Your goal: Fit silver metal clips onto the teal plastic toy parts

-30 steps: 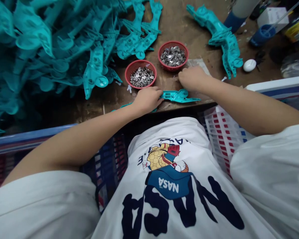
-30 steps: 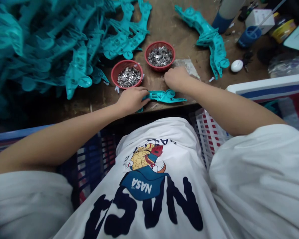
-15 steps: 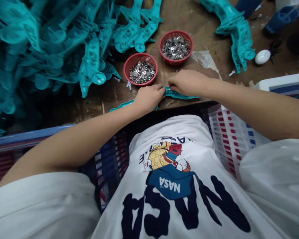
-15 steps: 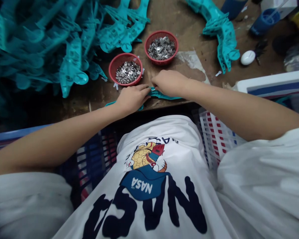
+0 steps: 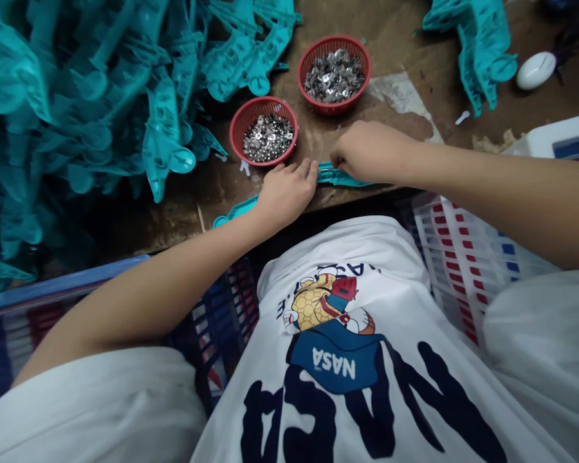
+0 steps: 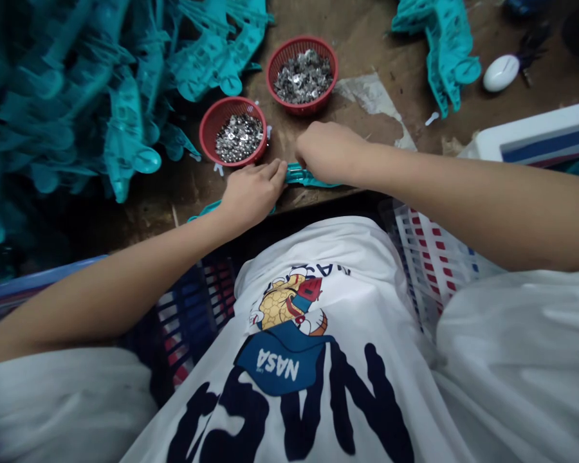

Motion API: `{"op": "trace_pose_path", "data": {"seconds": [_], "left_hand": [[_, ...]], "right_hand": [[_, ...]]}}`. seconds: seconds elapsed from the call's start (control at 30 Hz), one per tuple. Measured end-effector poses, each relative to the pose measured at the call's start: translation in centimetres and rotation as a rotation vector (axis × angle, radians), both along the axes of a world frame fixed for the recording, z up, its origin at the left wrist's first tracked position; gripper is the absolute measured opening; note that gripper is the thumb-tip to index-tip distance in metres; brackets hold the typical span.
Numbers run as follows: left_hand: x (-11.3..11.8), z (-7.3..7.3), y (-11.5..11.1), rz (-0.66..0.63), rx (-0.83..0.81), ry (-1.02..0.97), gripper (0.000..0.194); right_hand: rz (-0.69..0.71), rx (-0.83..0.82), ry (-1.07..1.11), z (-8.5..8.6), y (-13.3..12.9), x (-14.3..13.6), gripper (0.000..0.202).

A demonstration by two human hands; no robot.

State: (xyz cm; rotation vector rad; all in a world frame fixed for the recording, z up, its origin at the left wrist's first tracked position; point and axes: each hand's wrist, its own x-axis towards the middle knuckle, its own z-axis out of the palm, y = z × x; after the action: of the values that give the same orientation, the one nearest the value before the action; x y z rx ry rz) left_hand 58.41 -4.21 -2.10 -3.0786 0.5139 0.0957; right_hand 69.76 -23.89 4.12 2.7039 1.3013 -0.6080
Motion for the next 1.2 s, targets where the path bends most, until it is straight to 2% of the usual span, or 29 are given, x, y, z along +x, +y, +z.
{"op": "trace_pose_path", "data": {"seconds": [0.17,0.37,0.57,0.67,0.8,0.9,1.0,1.1,1.2], "left_hand": [[0.3,-0.5,0.8,-0.023,-0.038,0.075,0.059],[1.1,-0.9,1.0,-0.053,-0.133,0.12,0.065],[1.4,0.3,-0.5,0.005,-0.034,0.199,0.064],[1.5,0.2,-0.7,-0.008,-0.039,0.182,0.063],[1.7,0.0,0.0,-0.059,-0.016,0.108,0.057],[2.0,0.6,0.7,-0.126,0.052,0.095,0.049],[2.0,1.2,0.8,-0.086,0.053,0.098,0.039],[1.7,1.3,0.6,-0.044,0.023,0.063,0.041],[1.5,0.9,0.6,-0.069,0.039,0.05,0.046]], "right_hand": [[0.051,-0.01,-0.051,0.0,0.1,0.0,0.039],[0.02,-0.007,-0.057,0.2,0.4,-0.6,0.033],[0.014,-0.04,-0.039,1.0,0.8,-1.2,0.039],[0.058,-0.06,-0.053,1.0,1.1,-1.4,0.044],[0.122,-0.089,-0.103,0.2,1.0,-1.3,0.044],[0.108,-0.043,-0.073,0.0,0.6,-0.4,0.033],[0.011,0.025,-0.134,1.0,0.0,1.0,0.029],[-0.11,0.194,-0.18,2.7,-0.6,2.0,0.034],[-0.135,0.357,-0.08,3.5,-0.7,2.0,0.04]]}}
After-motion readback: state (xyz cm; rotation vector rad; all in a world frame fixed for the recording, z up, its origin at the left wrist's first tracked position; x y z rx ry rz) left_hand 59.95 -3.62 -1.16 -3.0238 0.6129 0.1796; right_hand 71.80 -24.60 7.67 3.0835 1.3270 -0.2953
